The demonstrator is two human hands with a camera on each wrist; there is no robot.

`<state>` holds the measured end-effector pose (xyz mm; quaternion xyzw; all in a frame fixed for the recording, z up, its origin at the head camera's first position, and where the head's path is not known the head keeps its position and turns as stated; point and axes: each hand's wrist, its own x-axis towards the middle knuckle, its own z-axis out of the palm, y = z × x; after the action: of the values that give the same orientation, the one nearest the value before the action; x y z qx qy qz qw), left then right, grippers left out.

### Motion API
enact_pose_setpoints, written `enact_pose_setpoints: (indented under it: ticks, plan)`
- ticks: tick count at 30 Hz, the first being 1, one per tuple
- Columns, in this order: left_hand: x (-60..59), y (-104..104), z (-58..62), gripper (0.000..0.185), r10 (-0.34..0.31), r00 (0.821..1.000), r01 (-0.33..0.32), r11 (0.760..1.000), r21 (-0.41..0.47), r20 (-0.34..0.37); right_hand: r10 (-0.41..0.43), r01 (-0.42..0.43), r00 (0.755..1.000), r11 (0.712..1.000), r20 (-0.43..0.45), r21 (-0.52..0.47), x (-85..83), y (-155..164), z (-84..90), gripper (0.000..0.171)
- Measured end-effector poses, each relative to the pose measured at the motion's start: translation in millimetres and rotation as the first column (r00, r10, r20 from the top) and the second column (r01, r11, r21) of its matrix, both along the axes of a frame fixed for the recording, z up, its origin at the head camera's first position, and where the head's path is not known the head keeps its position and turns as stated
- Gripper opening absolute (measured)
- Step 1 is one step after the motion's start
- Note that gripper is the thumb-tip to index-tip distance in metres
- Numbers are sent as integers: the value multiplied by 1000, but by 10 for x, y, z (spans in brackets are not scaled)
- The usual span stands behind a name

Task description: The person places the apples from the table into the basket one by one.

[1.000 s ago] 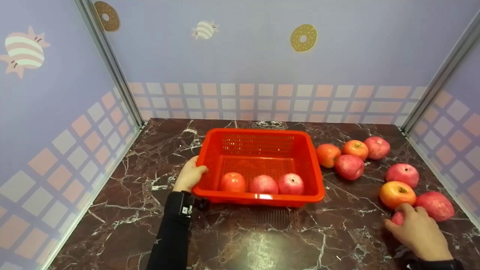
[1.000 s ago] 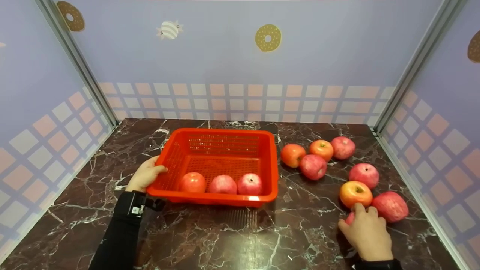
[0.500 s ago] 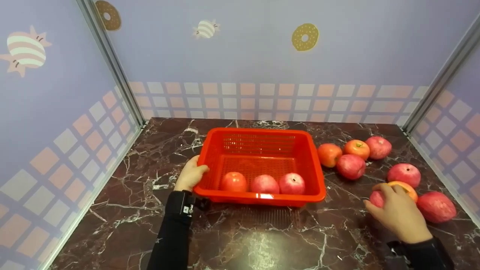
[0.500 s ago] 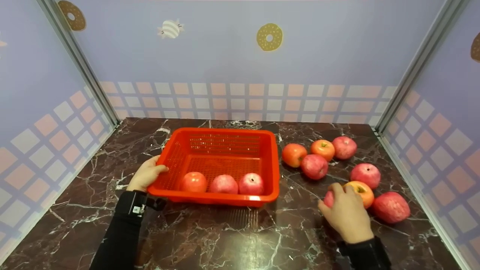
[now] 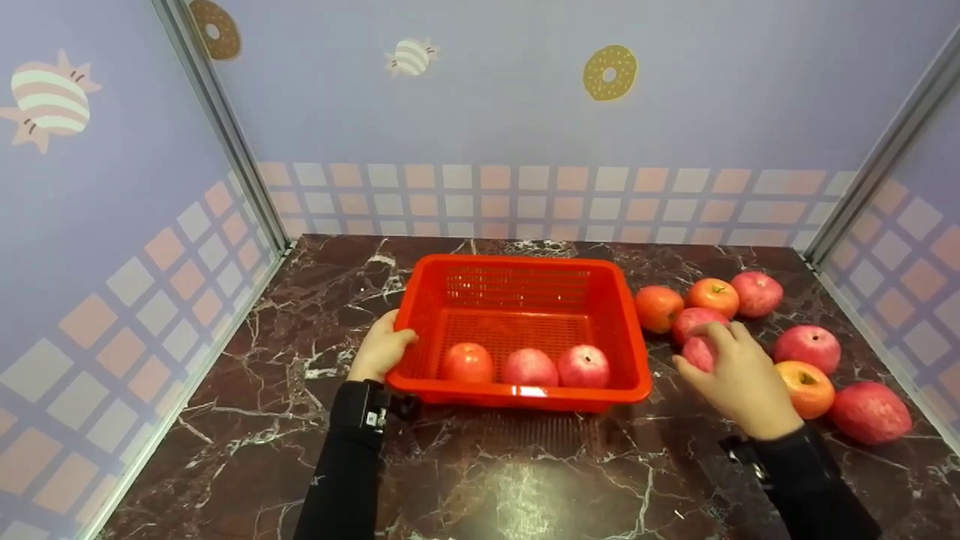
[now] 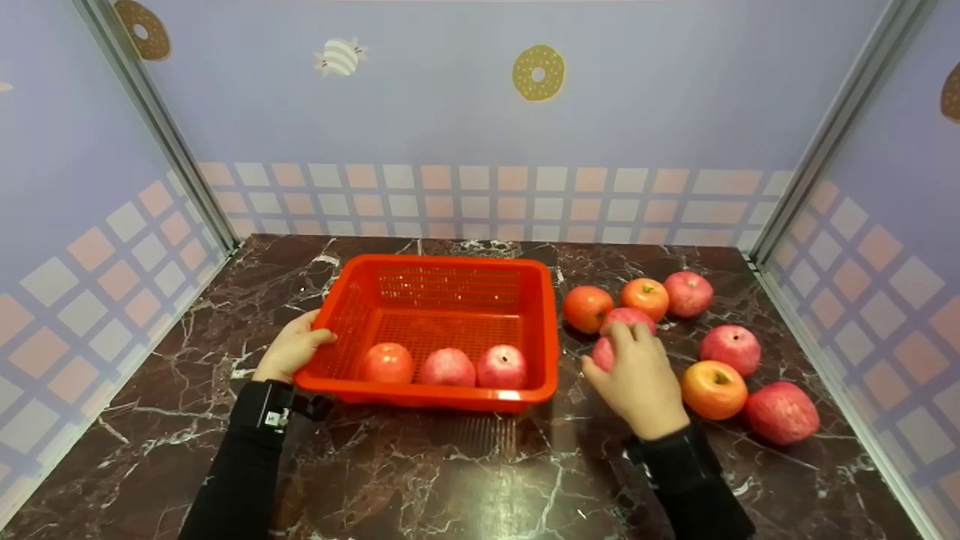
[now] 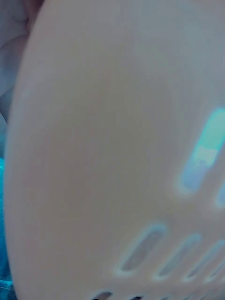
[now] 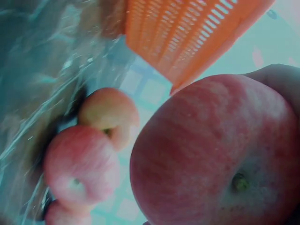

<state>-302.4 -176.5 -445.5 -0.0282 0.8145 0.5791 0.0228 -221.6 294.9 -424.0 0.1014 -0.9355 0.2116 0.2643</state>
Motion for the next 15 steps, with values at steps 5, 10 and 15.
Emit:
enact_pose_setpoints:
  ticks: [5, 10, 15]
  plan:
    - [-1, 3, -2, 56, -4, 1000, 4, 1000, -5, -2, 22, -22, 1000, 998, 0, -54, -116, -134, 68, 36]
    - [1, 2, 1, 56, 0, 1000, 0, 1000, -10, -9, 18, -17, 1000, 998, 9, -55, -197, -244, 110, 37]
    - [5, 0, 2, 54, 1, 1000, -2, 1000, -12, -10, 25, -25, 1000, 998, 0, -50, -271, -317, 136, 38]
